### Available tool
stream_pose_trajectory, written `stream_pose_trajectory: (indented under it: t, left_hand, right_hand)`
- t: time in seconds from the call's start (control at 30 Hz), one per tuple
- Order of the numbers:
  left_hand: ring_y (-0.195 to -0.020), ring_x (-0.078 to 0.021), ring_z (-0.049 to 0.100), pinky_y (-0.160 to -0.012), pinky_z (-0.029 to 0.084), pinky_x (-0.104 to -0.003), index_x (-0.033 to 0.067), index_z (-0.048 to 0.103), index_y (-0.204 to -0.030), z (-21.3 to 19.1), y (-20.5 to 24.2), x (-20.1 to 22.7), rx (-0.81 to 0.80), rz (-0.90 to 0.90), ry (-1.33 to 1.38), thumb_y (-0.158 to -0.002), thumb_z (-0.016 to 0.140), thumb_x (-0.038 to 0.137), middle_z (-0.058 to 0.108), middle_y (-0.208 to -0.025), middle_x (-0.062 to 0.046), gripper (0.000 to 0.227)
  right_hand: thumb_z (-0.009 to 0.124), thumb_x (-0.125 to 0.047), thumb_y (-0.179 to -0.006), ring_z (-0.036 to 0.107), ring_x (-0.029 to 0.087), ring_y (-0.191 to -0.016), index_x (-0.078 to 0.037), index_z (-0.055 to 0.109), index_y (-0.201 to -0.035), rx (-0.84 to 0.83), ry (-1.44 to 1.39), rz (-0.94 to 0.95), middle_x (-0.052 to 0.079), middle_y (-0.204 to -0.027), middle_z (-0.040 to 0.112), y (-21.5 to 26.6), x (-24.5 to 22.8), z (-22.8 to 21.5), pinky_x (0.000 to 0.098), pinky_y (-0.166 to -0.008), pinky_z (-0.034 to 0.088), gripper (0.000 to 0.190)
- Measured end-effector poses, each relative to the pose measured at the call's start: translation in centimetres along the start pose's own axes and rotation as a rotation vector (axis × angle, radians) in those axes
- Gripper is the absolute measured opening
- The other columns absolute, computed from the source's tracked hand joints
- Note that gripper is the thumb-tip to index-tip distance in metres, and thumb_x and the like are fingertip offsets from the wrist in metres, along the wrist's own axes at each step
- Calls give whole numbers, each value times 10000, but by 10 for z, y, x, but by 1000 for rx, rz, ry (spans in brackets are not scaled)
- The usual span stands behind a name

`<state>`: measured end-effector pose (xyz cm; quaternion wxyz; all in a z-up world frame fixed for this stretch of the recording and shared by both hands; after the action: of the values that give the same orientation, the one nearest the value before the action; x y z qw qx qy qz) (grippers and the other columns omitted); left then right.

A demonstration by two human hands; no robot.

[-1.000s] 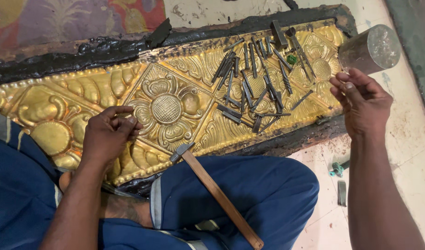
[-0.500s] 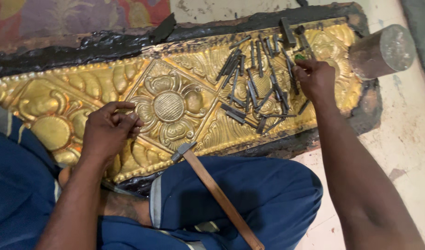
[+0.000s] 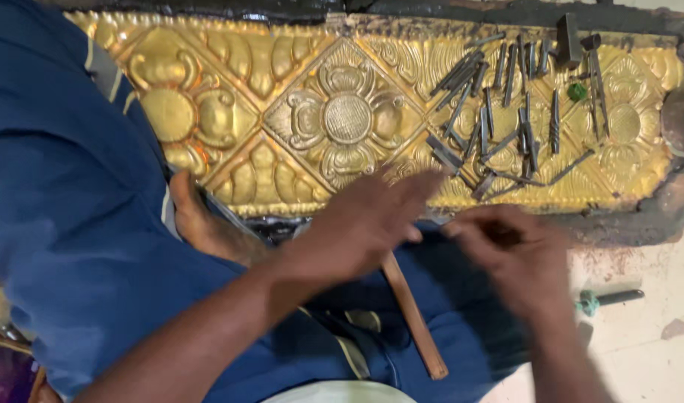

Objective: The person sits on the floor and uses a hammer and various chisels to carve intricate floral patterns into a large, gold-colored metal panel. They repeatedly select different chisels from a pile on the panel and strike them to refine the design.

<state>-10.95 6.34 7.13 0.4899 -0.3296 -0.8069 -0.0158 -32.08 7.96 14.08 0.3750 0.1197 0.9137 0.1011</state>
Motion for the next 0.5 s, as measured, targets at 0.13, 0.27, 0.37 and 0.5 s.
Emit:
stream_pose_trajectory:
  t: [0.13,0.27,0.37,0.5]
  left_hand:
    - [-1054,-349,692,-888,536,-465,100,680,-1161,42,23,1,-241,-357,197,-1101,519,201,738,-1091,-126,200]
    - [-942,-310,718,-810,577,-432,52,624,-1075,13,22,-58,201,-363,284,-1023,617,148,732,-984,-155,110]
    - [-846,-113,639,-748,529,-275,96,448,-1269,-18,29,-104,344,-623,628,-1087,418,31,677,-922,-51,196]
    - [-809,-114,747,-713,624,-272,76,453,-1180,-26,28,-111,436,-602,731,-1010,482,-71,669,-952,-55,226]
  right_hand:
    - [794,-110,-867,702,164,-691,4,756,-1016,-73,-239,195,86,-826,759,28,12,31,286,-621,576,192]
    - [743,-264,-925,718,185,-823,-38,729,-1125,-124,-113,-75,91,-966,751,33,12,58,327,-694,569,302]
    - [837,-338,-880,672,316,-837,-14,742,-1058,-213,475,-322,176,-935,724,48,0,93,441,-715,524,382]
    - [779,-306,-893,663,264,-742,-25,713,-1024,-266,365,-4,149,-843,709,58,10,91,419,-680,530,317]
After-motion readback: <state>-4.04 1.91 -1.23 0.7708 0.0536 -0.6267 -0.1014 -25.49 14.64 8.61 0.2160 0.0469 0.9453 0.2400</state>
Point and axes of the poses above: each hand's wrist, its own y-axis away from the middle knuckle, its own z-axis out of the palm, x = y × z, the point moved 3 cm from there along -y, towards the middle knuckle
